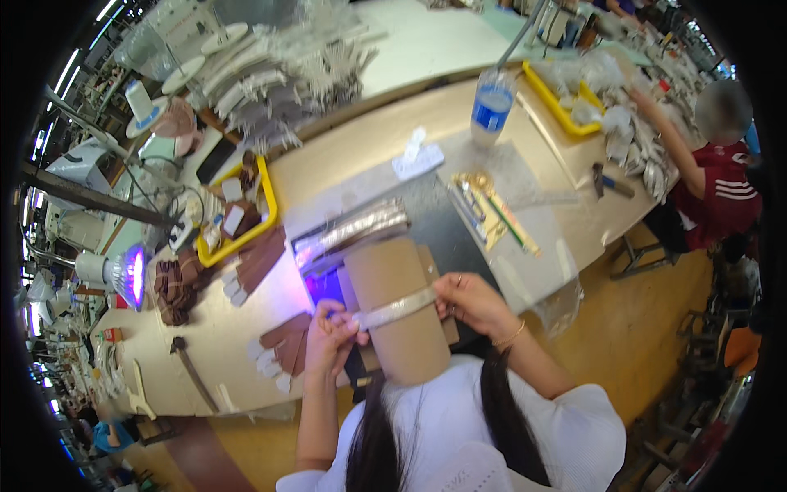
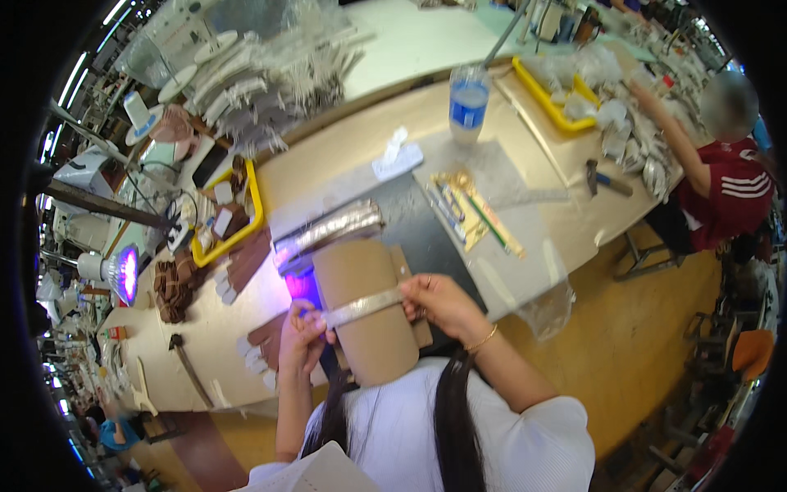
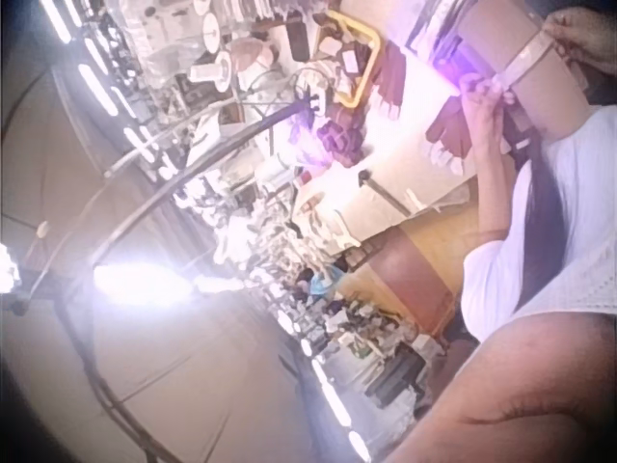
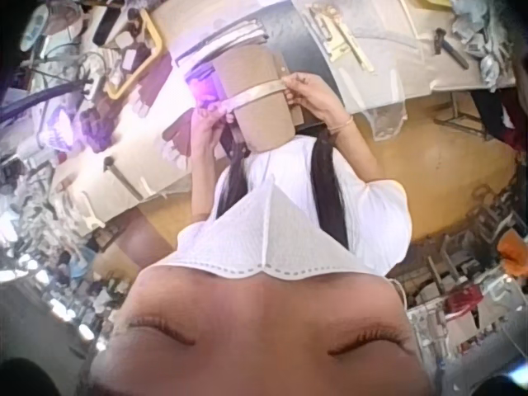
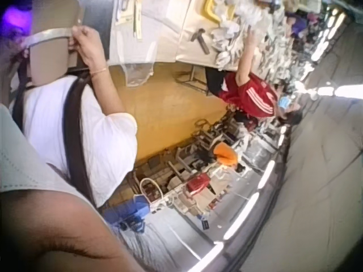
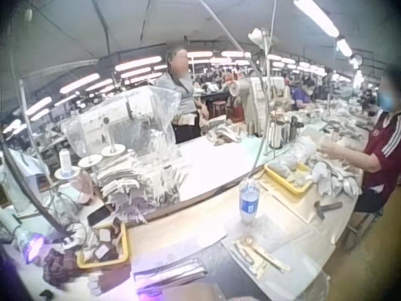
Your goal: The person wraps a white strip around a brown cylindrical object, aligning and smoothing it by hand. The person repeats this wrapping process on multiple cylinders, placing each finished unit on the table.
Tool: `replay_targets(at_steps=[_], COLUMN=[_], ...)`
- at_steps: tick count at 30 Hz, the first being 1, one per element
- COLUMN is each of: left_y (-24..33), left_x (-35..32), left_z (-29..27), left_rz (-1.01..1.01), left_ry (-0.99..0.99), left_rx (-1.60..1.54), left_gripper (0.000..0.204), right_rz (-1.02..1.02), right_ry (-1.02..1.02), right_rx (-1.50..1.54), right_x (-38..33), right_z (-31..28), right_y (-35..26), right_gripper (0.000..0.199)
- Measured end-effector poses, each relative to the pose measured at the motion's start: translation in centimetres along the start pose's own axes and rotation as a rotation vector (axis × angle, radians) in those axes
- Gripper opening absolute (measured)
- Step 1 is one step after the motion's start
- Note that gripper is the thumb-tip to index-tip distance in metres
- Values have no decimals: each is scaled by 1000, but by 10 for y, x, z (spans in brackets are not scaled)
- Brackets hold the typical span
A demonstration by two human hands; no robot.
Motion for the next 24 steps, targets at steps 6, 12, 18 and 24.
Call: replay_targets(at_steps=[6,12,18,24], left_y=[0,-1,-2,-2], left_x=[0,2,1,1], left_z=[-1,1,-2,-2], left_rz=[25,17,20,13], left_ry=[11,0,0,-9], left_rx=[33,-5,9,8], left_gripper=[33,33,33,34], right_rz=[75,55,17,-37], right_ry=[33,63,71,91], right_rx=[23,5,-35,-86], right_x=[-2,-4,-2,0], right_z=[-5,-3,-2,-3], right_y=[-1,-4,1,2], right_gripper=[20,20,17,21])
Point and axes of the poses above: each hand's wrist, its own x-axis towards the middle knuckle, its own z-axis out of the palm, y = z × x, the point moved 1 cm from there along x, towards the middle knuckle, and after that the axes turned 12 degrees about y, right-handed, at the moved point
